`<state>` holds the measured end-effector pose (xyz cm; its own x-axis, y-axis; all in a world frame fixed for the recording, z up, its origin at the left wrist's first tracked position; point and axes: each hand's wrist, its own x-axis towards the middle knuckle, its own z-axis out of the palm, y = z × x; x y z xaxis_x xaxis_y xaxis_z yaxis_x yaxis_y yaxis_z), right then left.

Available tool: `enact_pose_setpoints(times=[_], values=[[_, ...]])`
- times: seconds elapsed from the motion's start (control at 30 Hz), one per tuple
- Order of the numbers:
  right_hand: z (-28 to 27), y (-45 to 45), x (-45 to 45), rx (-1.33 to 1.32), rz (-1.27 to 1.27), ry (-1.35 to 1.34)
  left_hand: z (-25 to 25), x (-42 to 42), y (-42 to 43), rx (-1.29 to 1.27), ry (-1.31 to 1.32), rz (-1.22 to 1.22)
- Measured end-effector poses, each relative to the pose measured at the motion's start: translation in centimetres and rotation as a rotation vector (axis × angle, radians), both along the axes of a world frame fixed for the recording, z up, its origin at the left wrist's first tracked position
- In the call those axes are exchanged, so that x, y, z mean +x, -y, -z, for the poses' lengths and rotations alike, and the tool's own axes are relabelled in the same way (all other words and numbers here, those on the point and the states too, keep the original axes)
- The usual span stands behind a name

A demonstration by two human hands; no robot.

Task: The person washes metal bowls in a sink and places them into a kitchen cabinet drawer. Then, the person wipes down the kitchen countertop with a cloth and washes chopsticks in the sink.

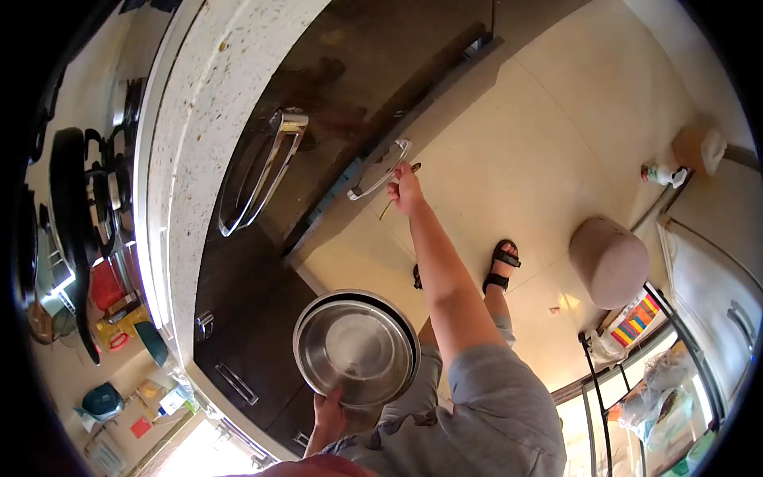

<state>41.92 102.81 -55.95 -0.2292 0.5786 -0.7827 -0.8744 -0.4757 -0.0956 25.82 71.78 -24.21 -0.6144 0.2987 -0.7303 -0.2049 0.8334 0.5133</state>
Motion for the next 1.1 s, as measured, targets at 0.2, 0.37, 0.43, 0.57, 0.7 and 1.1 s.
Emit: enact_pose_setpoints(times=[0.2, 0.37, 0.43, 0.57, 0.7, 1.1], values=[[-0.7, 6.0, 2.5, -0.028, -0.067, 0.135, -0.1, 0.2, -2.5, -0.018, -0.017, 0.318], [-1.1, 12.6, 5.9, -0.088, -0.102, 0.217, -0.1, 1.9, -5.9, -0.061, -0.036, 0.5], [-1.2, 15.0, 7.0, -0.137, -0.104, 0.217, -0.2, 4.3, -8.5, -0.061, -0.08, 0.532], [-1.5, 19.0, 9.9, -0.23, -0.189, 0.249, 2.3, 5.4, -11.0, -0.039, -0.341, 0.849], [-6.1, 21.1, 15.5, -0.262, -0.61, 0.36, 4.5, 8.2, -13.1, 0.278, -0.514, 0.947], [-19.9, 14.9, 25.6, -0.035, -0.118, -0.07, 9.9, 15.7, -17.5, 0.88, -0.979, 1.654]])
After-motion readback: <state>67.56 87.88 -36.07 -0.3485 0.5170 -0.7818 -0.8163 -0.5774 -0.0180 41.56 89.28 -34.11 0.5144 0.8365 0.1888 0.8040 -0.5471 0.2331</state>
